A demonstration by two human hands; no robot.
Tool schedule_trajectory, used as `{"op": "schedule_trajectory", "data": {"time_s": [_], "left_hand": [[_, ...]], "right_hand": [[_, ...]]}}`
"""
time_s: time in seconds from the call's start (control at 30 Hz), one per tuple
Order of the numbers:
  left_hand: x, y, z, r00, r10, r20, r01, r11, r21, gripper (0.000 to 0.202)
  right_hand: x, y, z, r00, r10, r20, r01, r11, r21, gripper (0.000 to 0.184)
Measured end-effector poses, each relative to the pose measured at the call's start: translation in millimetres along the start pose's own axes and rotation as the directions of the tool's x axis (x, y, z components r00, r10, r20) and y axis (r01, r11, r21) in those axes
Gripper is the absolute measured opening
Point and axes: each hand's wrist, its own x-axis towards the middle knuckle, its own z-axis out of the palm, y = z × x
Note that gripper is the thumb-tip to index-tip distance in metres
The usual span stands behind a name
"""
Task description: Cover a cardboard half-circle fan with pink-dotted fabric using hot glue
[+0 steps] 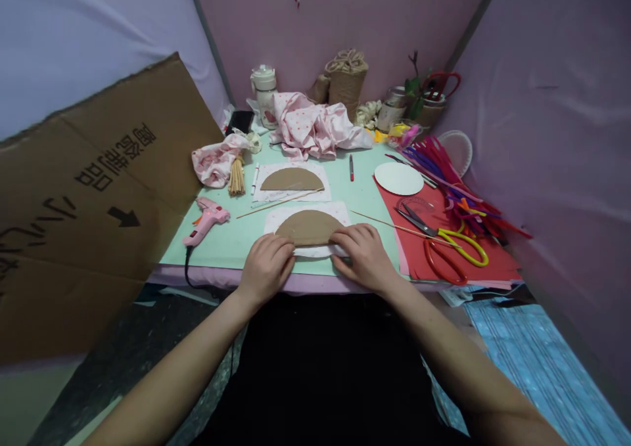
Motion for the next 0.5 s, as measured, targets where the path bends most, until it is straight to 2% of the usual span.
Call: {"op": "schedule_trajectory", "data": {"time_s": [0.1,0.23,0.3,0.37,0.5], "left_hand": [[2.7,-1.4,3.0,0.999,-0.005,-0.033,0.005,1.000,-0.009,0.009],[3.9,-2.4,4.4,0.999,-0.038,-0.016,0.038,0.999,-0.022,0.011],[4.6,-2.4,4.5,0.998,-0.058,-0.006,0.058,0.998,-0.038,0.013],[6.3,-2.0,4.6,0.997,-0.082,-0.010,0.081,0.995,-0.052,0.013],[12.8,-0.9,5.1,0.987,-0.159,0.015,0.160,0.987,-0.027,0.016]], "right_hand": [[2.6,0.8,2.2,1.000,-0.014,-0.015,0.014,1.000,-0.004,0.021],[1.5,-0.2,1.0,1.000,-0.027,-0.006,0.027,1.000,0.001,0.026],[1.7,-0.2,3.7,1.000,-0.003,-0.018,0.003,1.000,0.017,0.019],[3.5,0.6,8.1,0.997,0.064,-0.047,-0.061,0.996,0.069,0.014],[10.8,0.6,13.1,0.969,0.241,-0.047,-0.232,0.961,0.147,0.019]]}}
